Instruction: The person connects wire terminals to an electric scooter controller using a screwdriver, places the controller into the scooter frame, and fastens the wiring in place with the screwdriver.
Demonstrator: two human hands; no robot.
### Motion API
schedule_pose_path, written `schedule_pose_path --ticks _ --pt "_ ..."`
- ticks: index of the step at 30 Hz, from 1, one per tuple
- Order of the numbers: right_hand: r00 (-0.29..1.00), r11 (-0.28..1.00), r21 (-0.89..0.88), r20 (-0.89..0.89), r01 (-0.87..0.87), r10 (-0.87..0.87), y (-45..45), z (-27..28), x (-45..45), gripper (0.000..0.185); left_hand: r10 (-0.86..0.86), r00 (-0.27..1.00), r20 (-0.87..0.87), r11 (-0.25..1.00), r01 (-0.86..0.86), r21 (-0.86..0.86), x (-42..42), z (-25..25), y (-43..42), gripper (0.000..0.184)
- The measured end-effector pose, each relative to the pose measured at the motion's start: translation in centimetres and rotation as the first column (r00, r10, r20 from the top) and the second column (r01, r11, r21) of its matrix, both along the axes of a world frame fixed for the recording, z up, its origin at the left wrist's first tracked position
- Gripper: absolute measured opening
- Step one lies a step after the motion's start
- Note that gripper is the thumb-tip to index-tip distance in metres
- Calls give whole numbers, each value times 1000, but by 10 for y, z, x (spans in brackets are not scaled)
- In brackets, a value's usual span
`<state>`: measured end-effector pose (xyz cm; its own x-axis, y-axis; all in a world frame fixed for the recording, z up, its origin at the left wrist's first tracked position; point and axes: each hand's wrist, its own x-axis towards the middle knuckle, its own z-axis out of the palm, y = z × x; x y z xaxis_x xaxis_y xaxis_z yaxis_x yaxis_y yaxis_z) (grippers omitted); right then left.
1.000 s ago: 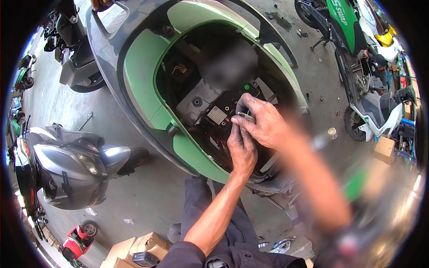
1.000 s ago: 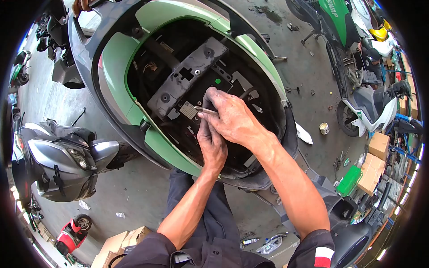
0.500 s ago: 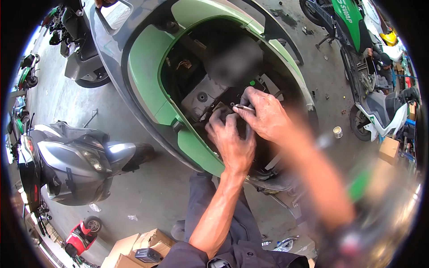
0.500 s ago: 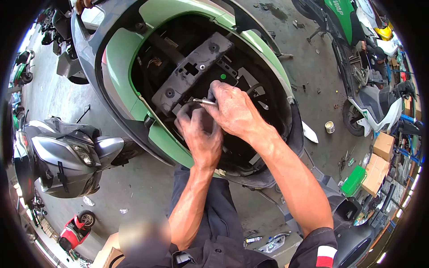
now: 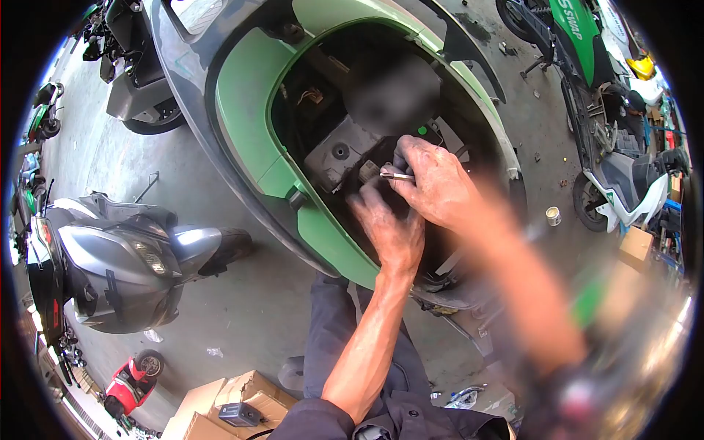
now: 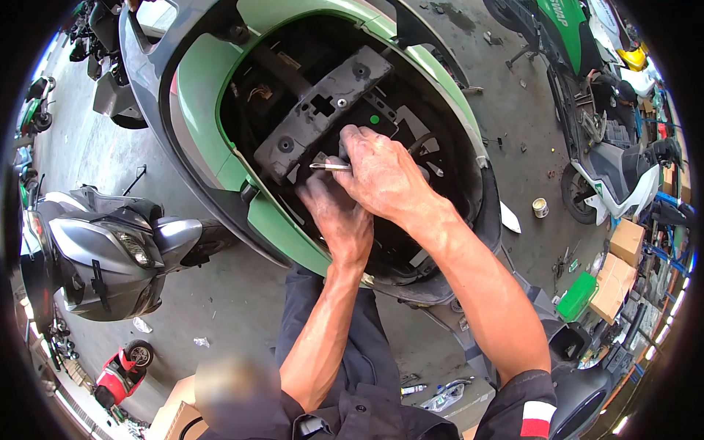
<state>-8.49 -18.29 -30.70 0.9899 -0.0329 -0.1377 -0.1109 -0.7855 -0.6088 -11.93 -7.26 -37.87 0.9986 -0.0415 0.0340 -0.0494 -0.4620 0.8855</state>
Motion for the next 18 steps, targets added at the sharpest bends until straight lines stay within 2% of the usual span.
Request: schedule_pose_path --ticks 2,5,6,8,14,17,18 --pt "1000 1000 -4 15 7 -7 -2 -1 0 28 45 999 6 999 -45 -15 -5 5 -2 40" --pt "998 999 -28 57 26 -25 -1 -9 -1 28 -3 995 103 999 7 -36 -7 0 -8 43" --pt "999 999 -29 21 40 -40 0 -10 0 28 19 994 112 997 -11 -77 -8 -4 -10 37" --pt "996 997 -31 -50 68 -70 4 -11 4 29 0 990 138 999 5 -42 -11 -11 -11 37" --pt "997 996 -89 -72 26 -33 2 -17 6 37 -55 988 143 998 58 -16 -8 -7 -14 37" --pt "953 986 34 -265 163 -149 2 7 12 46 -31 991 133 999 25 45 -8 -2 -15 29" --pt "958 975 117 -237 191 -160 -5 2 8 53 -12 991 135 997 3 72 -8 -1 -16 25"
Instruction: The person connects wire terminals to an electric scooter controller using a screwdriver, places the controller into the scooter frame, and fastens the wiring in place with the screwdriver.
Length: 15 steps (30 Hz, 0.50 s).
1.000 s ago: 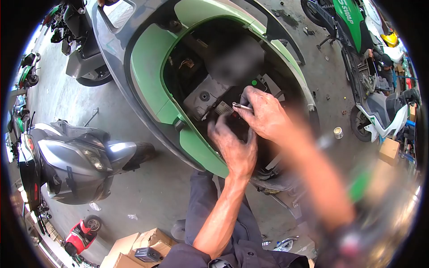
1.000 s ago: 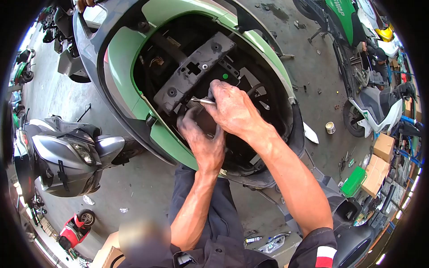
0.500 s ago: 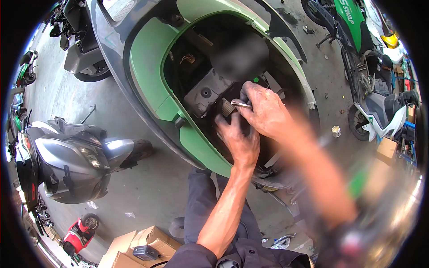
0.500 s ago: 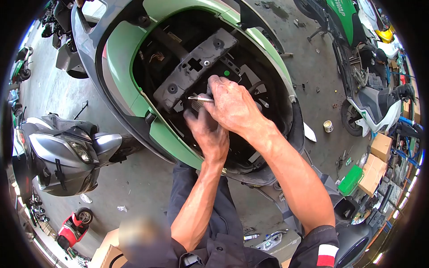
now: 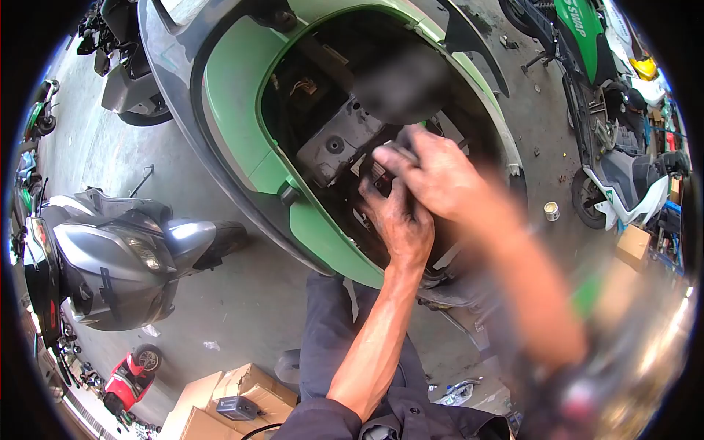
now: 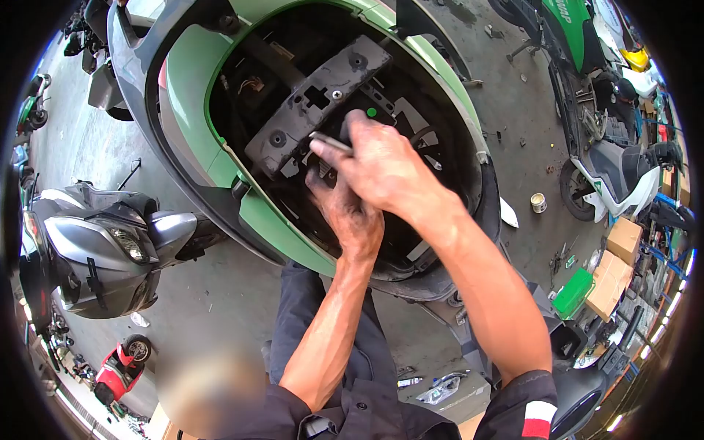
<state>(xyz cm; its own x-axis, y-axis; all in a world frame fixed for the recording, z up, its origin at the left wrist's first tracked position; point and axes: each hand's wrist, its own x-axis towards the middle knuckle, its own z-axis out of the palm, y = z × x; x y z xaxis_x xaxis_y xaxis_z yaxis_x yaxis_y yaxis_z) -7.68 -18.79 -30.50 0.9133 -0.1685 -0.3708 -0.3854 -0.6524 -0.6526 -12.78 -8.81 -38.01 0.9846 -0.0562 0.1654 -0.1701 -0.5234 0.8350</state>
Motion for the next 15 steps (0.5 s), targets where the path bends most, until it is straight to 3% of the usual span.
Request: schedule_pose_path --ticks 3,5,7,9,11,14,15 --pt "888 836 339 -325 431 -325 -19 33 -17 51 49 999 -20 998 -49 -26 -1 -4 -1 14" --pt "677 464 494 -551 735 -488 -48 49 -41 50 49 996 -73 997 -53 -57 -2 1 -1 9" --pt "439 211 385 -770 898 -463 -71 53 -77 48 55 996 -72 998 -57 -34 -1 2 -1 11" --pt "293 143 257 -869 956 -398 -90 43 -132 45 64 994 -84 997 -68 -37 0 4 -2 12" --pt "252 29 264 -873 964 -418 -100 52 -176 39 72 993 -94 996 -76 -41 -1 4 0 14" --pt "256 66 266 -782 962 -569 -92 70 -217 37 67 994 -81 996 -72 -54 1 3 -2 15" --pt "295 137 266 -764 954 -574 -85 76 -222 38 67 995 -80 997 -71 -44 1 3 -1 15"
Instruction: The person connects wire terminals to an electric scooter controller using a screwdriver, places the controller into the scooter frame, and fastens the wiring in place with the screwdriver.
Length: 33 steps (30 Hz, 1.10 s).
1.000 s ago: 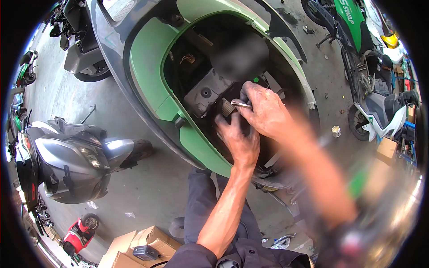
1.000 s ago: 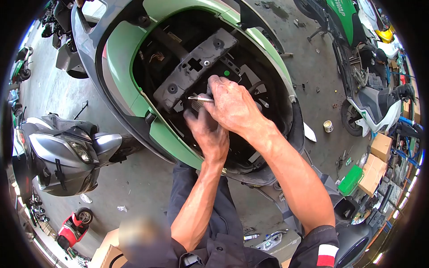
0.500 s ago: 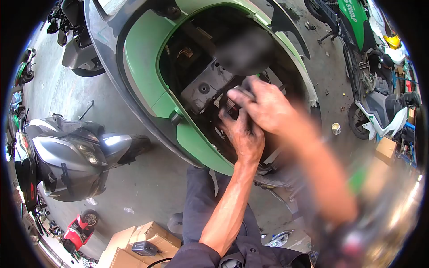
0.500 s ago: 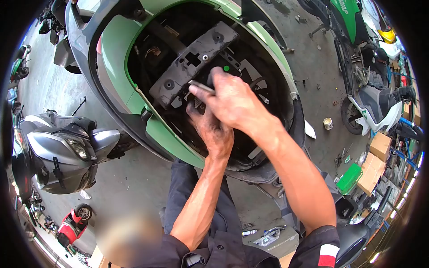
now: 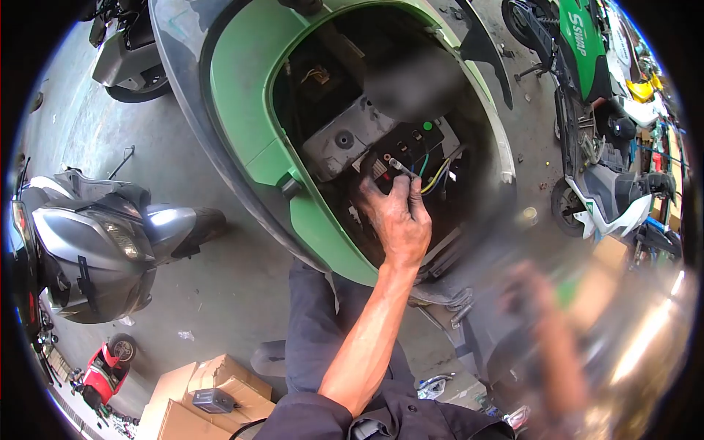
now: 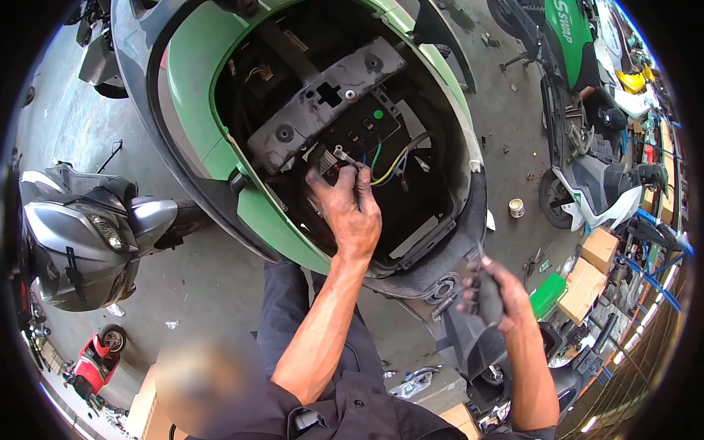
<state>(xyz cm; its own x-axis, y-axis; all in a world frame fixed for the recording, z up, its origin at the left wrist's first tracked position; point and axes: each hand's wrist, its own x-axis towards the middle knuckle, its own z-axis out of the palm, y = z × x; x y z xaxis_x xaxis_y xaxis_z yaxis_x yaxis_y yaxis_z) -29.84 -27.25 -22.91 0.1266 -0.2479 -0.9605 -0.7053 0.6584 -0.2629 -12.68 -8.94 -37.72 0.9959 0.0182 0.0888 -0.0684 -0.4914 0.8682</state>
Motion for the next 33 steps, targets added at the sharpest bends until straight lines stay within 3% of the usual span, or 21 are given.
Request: schedule_pose_path --ticks 2,4,6,12,16,17,21,24,33 --pt "990 989 -51 3 -138 138 23 15 7 39 3 1000 -2 1000 -3 6 0 -1 -1 15" --pt "895 893 -239 148 -381 422 40 30 31 49 0 1000 -15 1000 0 -1 0 -1 -1 15" --pt "583 473 -608 20 -638 812 51 38 51 56 -3 1000 -30 1000 3 3 -1 -2 -1 15" --pt "43 -75 -699 -150 -711 988 58 58 129 55 -6 1000 -9 1000 6 -15 -1 -3 1 14" --pt "-139 -274 -653 -253 -706 958 63 66 163 46 -20 998 -57 1000 19 -23 -1 0 0 12" --pt "-190 -405 -646 -378 -647 906 69 70 169 42 -27 995 -91 999 25 -25 -2 1 0 11" --pt "-252 -508 -667 -447 -545 858 74 69 188 35 -16 997 -76 998 11 -58 -1 1 1 11" --pt "-317 -479 -655 -360 -584 878 69 62 204 33 -31 993 -111 999 26 -47 -1 3 2 12" --pt "-367 -542 -561 -402 -626 839 81 67 223 33 -14 999 -50 998 11 -69 1 0 2 13"
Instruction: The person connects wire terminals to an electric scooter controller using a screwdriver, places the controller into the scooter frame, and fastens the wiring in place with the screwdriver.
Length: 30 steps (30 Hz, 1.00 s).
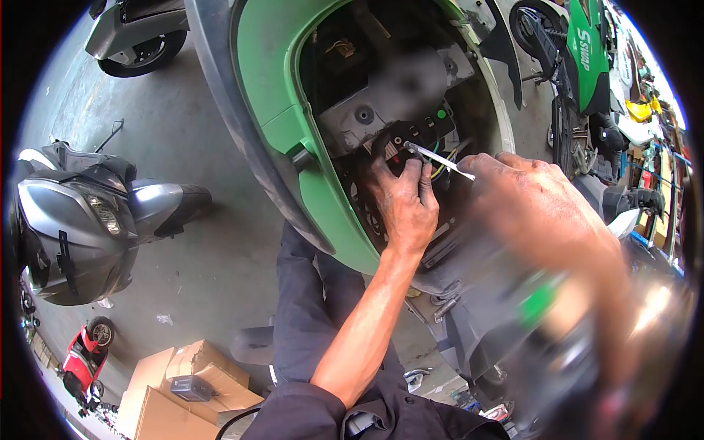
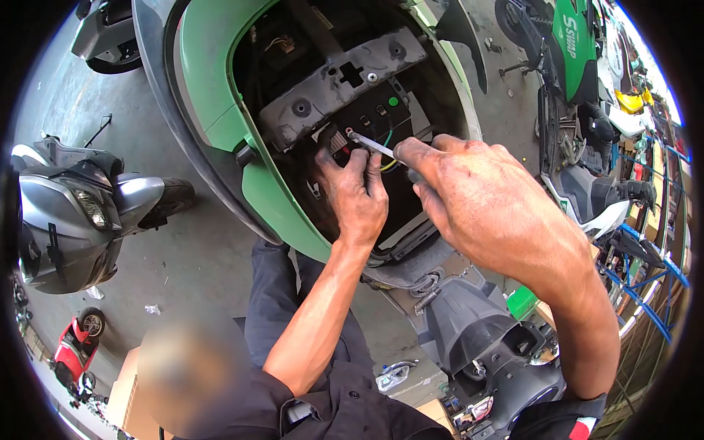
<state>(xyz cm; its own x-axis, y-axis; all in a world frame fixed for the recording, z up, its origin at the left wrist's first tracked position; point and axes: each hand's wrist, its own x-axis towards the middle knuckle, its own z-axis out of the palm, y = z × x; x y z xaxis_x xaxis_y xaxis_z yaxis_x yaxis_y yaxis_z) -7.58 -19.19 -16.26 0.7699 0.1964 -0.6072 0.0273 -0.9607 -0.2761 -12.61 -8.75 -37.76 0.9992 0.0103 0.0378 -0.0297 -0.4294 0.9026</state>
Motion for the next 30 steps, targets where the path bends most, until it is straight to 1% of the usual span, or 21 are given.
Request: schedule_pose_path --ticks 3,6,9,10,12,14,17,21,23,24,28,30 --pt "998 998 -34 14 -53 54 1 0 3 31 5 1000 18 1000 -5 14 1 0 0 14" --pt "980 978 -107 66 -179 187 4 5 10 30 3 1000 7 1000 -3 10 0 -1 0 15" --pt "972 959 -191 -150 -208 181 13 15 30 48 6 1000 -20 1000 -6 9 -1 -2 0 17" --pt "974 962 -181 -129 -206 184 13 18 33 51 7 999 -32 1000 -6 9 -2 -2 0 17" --pt "978 966 -162 -89 -201 189 14 23 38 56 8 1000 -3 1000 -8 25 -1 -2 0 18" --pt "982 980 -68 -50 -187 184 11 27 43 61 7 1000 13 999 -7 35 -1 -3 1 19" --pt "972 976 53 122 -210 202 3 23 38 60 2 1000 19 999 -3 43 -1 -4 0 19" --pt "950 962 142 246 -231 192 3 22 40 58 5 1000 -1 999 -5 47 -1 -4 0 19" --pt "946 949 244 301 -201 123 3 17 39 57 6 1000 -21 999 -5 39 -2 -4 0 19" --pt "951 936 319 304 -152 50 4 14 38 56 4 1000 -28 1000 -3 31 -2 -4 0 19" --pt "918 935 253 371 -248 143 7 14 39 53 8 999 -43 1000 -9 -22 -2 -4 -1 12" --pt "896 934 240 419 -266 148 3 9 34 51 21 1000 -2 999 -21 29 -2 -7 -2 17"
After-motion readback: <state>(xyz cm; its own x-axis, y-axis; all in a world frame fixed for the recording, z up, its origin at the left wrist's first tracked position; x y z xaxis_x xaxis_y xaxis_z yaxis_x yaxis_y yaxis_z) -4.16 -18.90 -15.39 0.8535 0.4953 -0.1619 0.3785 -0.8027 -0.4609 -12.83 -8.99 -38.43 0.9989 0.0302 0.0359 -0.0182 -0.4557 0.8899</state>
